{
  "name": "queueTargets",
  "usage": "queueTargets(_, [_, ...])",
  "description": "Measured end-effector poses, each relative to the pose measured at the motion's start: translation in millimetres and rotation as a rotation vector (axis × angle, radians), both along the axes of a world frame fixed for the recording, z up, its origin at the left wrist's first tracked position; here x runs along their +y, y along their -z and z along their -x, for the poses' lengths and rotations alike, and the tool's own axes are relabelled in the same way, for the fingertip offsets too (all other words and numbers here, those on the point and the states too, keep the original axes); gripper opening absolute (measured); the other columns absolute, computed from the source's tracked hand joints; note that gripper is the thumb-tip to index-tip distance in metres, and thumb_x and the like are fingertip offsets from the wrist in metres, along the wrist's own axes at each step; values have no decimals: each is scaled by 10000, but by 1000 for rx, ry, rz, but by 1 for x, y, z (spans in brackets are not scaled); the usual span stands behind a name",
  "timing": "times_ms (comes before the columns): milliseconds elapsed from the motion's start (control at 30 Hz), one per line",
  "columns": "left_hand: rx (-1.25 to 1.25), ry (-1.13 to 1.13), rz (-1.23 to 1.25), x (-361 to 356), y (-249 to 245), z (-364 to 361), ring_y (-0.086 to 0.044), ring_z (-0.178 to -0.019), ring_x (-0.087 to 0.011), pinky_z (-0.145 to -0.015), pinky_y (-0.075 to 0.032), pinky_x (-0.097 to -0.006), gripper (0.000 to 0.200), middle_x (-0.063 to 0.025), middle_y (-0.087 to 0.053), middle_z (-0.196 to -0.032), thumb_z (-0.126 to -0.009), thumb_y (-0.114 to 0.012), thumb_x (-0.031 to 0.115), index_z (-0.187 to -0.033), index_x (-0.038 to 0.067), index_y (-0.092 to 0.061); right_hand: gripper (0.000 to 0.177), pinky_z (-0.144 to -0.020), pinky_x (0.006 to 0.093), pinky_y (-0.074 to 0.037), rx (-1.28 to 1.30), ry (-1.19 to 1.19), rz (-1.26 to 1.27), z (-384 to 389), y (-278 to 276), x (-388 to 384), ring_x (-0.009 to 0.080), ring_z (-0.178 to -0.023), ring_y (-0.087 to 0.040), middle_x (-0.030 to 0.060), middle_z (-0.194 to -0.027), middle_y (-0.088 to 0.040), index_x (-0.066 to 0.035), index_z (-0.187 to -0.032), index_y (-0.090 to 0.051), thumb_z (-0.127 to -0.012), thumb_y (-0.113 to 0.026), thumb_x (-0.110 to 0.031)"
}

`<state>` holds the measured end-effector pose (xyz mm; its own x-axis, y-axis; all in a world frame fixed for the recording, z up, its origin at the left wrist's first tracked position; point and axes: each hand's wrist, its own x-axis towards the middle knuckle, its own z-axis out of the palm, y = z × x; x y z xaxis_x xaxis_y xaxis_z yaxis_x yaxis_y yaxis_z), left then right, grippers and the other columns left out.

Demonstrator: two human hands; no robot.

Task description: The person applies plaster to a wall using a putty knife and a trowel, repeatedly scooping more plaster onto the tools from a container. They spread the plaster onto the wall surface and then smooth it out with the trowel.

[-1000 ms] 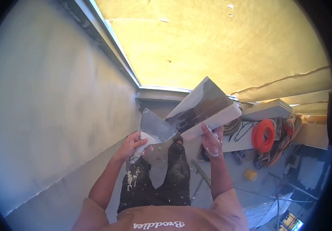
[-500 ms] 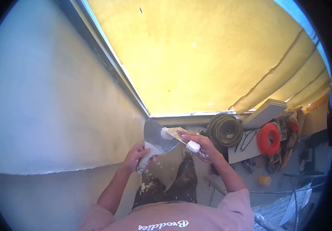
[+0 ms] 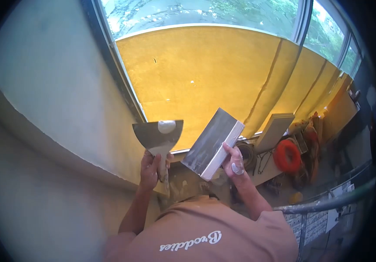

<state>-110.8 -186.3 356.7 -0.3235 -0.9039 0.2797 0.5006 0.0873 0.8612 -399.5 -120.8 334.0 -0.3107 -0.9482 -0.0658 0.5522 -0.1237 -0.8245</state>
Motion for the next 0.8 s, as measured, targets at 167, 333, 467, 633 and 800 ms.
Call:
queueTargets(167, [60,-75,-2,-5,-1,4,-618,-727,-131,-618,-511,-239,180,-137,-683,-998,-1040,-483,151,-1178,36,-469,355,-1009,477,-475,-655,-292,-5,-20,-9,29,300,-1051,-632,134,-1109,-658,-15,-1225,-552,-957,-618,-238])
queueTargets(333, [184,-122,-101,-20,22,39,-642,-845,-164,-740,-542,-292,268,-137,-666,-1083,-1034,-510,173,-1266,40,-494,376,-1012,516,-478,-478,-262,-110,-59,-2,37,337,-1094,-627,160,-1169,-672,-8,-1226,-606,-929,-636,-236])
queueTargets(467, [140,-81,-200,-24,17,62,-660,-853,-140,-792,-535,-315,204,-76,-701,-995,-974,-619,121,-1115,-26,-627,428,-1155,473,-316,-754,-505,-131,-73,18,14,315,-1294,-482,162,-1391,-534,14,-1321,-519,-953,-587,-192])
queueTargets(633, [-229,-29,-70,-51,66,46,-608,-601,-58,-523,-474,-237,219,-15,-691,-715,-928,-711,194,-839,-6,-719,397,-1163,448,-305,-685,-510,-136,-70,28,-2,282,-1259,-509,133,-1329,-579,-5,-1294,-538,-956,-628,-191])
queueTargets(800, [-376,66,-76,-37,59,26,-663,-724,-130,-632,-532,-283,327,-89,-703,-799,-968,-650,294,-953,-28,-706,317,-1152,507,-326,-728,-485,-177,-63,46,-6,301,-1224,-533,134,-1243,-620,-13,-1192,-593,-932,-662,-181])
